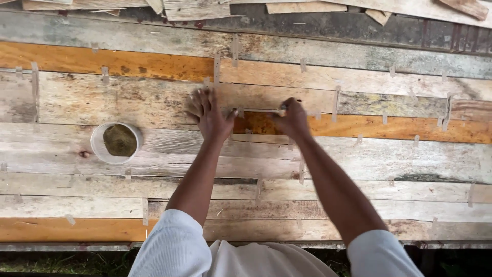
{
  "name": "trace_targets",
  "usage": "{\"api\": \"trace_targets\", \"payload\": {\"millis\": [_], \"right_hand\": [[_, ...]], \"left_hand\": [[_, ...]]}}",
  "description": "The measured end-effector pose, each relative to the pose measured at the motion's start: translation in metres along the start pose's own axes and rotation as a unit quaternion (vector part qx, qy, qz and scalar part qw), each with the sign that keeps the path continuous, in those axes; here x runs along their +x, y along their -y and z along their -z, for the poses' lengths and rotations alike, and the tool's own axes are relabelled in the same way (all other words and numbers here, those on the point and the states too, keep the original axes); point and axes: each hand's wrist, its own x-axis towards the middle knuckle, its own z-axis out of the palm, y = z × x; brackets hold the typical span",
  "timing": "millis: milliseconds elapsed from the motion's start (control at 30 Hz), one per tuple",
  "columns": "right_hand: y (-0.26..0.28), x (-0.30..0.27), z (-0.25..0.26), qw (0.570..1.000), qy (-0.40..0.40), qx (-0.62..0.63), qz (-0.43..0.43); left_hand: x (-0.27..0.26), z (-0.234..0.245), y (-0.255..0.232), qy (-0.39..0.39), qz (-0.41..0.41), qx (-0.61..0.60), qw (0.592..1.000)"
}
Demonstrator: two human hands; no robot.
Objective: Applying wood filler to gaps between wooden planks on a large surface using a small scraper.
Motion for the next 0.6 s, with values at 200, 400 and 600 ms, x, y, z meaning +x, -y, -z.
{"api": "trace_targets", "payload": {"millis": [200,400,600], "right_hand": [[0.047,0.012,-0.075,0.999,0.014,-0.042,-0.017],[0.089,0.011,-0.069,0.987,0.037,-0.141,-0.062],[0.074,0.022,-0.083,0.987,0.01,-0.146,-0.064]], "left_hand": [[0.01,-0.02,0.018,0.059,0.018,0.014,0.998],[0.005,0.015,-0.009,0.141,0.054,0.033,0.988],[0.01,0.005,0.002,0.163,0.037,0.022,0.986]]}}
